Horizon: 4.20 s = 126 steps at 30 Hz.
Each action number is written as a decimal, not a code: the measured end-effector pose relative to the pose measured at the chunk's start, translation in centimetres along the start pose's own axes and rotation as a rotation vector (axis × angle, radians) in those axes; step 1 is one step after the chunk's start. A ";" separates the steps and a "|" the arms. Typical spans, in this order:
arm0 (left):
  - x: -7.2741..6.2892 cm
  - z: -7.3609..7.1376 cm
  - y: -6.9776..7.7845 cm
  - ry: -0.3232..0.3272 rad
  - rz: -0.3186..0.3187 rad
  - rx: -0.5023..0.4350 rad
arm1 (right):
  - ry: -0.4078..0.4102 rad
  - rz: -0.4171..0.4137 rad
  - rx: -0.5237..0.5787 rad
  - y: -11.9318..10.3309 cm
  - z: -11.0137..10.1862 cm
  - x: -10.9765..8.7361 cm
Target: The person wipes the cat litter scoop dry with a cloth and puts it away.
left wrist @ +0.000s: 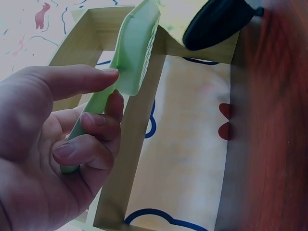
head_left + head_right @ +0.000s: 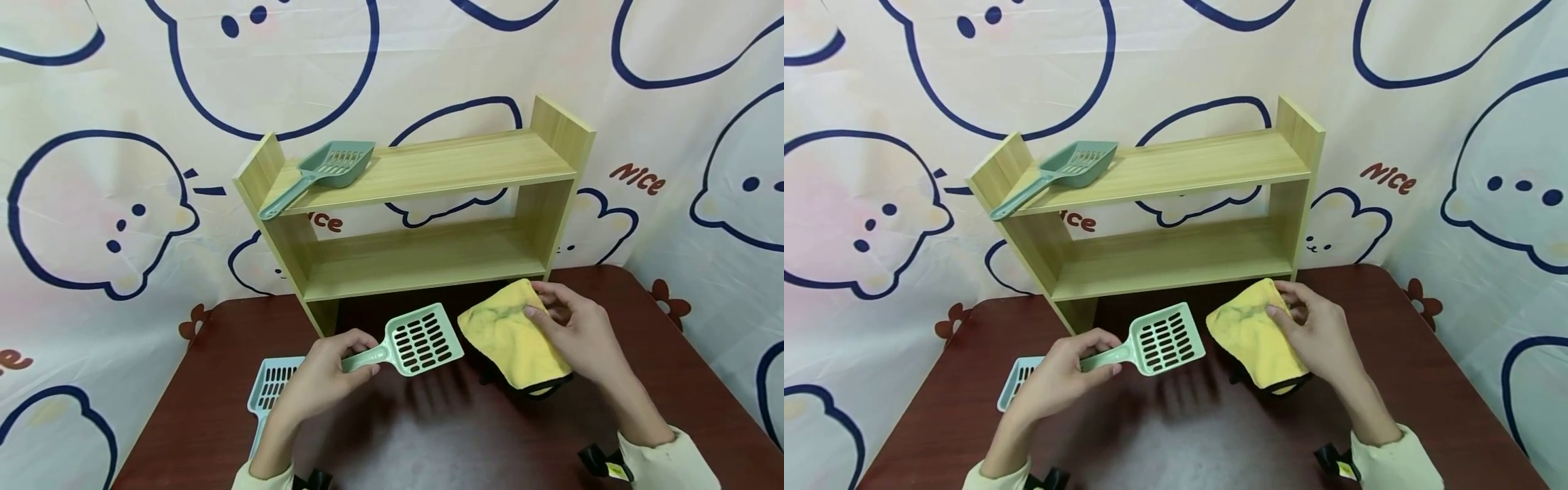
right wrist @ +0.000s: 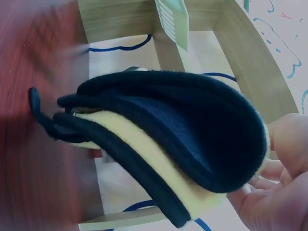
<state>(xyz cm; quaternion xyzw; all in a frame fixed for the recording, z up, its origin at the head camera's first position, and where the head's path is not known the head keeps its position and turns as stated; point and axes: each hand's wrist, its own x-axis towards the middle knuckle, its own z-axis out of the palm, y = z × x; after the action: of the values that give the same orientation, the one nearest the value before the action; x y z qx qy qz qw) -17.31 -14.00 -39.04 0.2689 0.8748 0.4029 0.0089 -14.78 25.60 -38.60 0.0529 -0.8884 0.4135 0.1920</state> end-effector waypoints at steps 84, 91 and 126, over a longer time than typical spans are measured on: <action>1.3 2.7 2.1 -0.082 0.023 -0.198 | -0.521 0.348 0.898 0.3 4.1 0.2; 1.3 2.5 1.7 -0.077 0.024 -0.177 | -0.525 0.320 0.919 1.0 2.1 0.3; 1.1 2.9 2.0 -0.091 -0.003 -0.217 | -0.610 0.265 0.978 0.7 4.3 -0.3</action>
<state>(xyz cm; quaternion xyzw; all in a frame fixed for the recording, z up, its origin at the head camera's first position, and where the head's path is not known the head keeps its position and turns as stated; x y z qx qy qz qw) -16.66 -10.37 -39.37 0.2832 0.8251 0.4826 0.0781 -16.00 22.79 -41.74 0.1405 -0.6086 0.7618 -0.1720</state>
